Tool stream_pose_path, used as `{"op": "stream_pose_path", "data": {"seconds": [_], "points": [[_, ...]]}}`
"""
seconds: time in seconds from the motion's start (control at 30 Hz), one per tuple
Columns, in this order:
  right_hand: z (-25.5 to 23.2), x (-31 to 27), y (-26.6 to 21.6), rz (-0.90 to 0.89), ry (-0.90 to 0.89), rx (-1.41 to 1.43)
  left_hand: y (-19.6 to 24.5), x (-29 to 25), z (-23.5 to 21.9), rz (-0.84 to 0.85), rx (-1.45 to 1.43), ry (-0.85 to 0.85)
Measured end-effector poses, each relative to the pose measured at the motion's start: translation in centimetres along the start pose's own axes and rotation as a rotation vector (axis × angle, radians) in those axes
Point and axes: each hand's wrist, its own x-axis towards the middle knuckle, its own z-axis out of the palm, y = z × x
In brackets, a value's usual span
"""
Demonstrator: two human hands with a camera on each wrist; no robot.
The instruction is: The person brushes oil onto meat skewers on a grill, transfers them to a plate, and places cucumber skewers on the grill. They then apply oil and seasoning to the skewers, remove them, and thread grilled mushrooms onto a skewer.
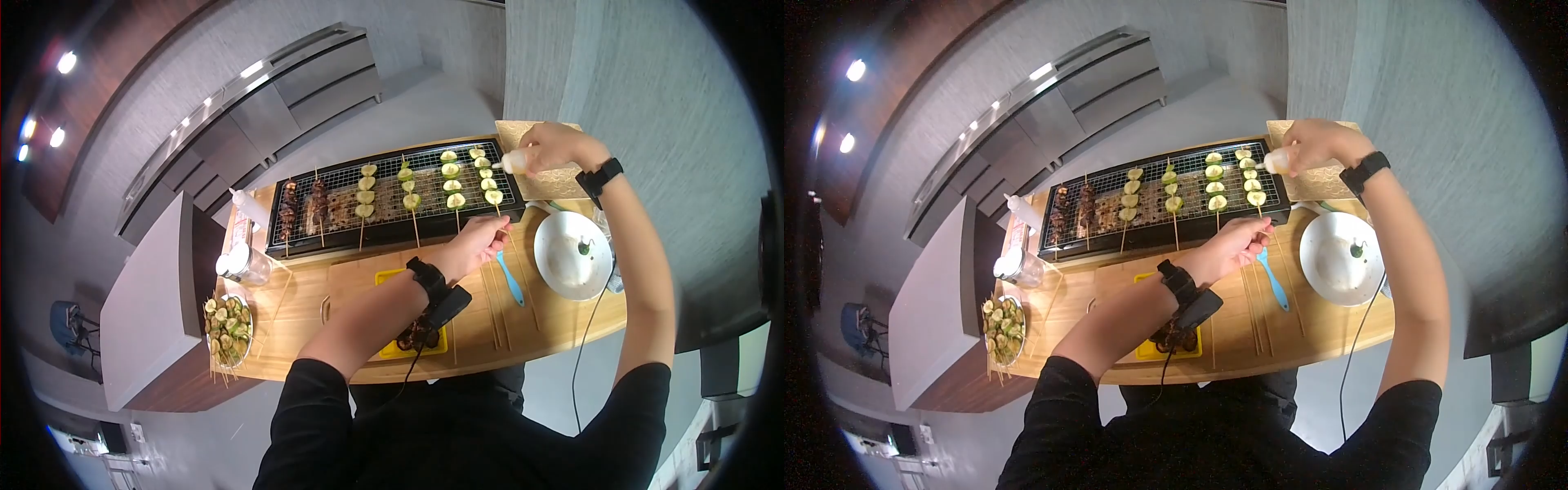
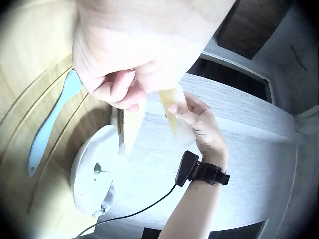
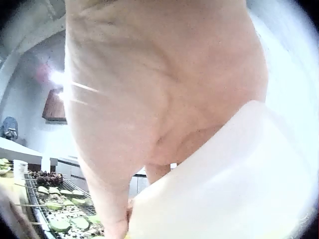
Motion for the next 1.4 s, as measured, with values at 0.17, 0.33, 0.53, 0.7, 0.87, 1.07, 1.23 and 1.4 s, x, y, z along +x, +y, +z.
{"op": "stream_pose_path", "data": {"seconds": [0.17,0.33,0.53,0.7,0.87,1.07,1.23,1.4], "points": [[0.5,0.0,1.1,-0.014,0.056,0.061,-0.4,0.2,0.2,0.019,-0.047,0.040],[0.8,-0.6,1.1,-0.036,0.092,0.101,-0.7,0.2,0.6,0.048,-0.078,0.042],[0.7,-1.8,0.8,-0.039,0.128,0.146,-1.0,0.5,0.6,0.060,-0.079,0.015],[1.1,-2.4,0.8,-0.085,0.111,0.127,-1.2,0.9,0.2,0.051,-0.071,0.000],[1.5,-2.9,0.0,-0.116,0.060,0.079,-1.1,0.7,0.2,0.011,-0.050,0.037],[2.0,-3.3,-0.9,-0.152,0.058,0.031,-1.0,0.5,0.2,-0.005,-0.023,0.047],[1.8,-3.1,-1.6,-0.138,-0.009,-0.001,-0.8,0.2,0.5,-0.038,-0.017,0.069],[1.6,-1.1,-0.7,-0.131,0.167,-0.123,-0.9,0.3,0.4,-0.050,-0.070,0.078]]}}
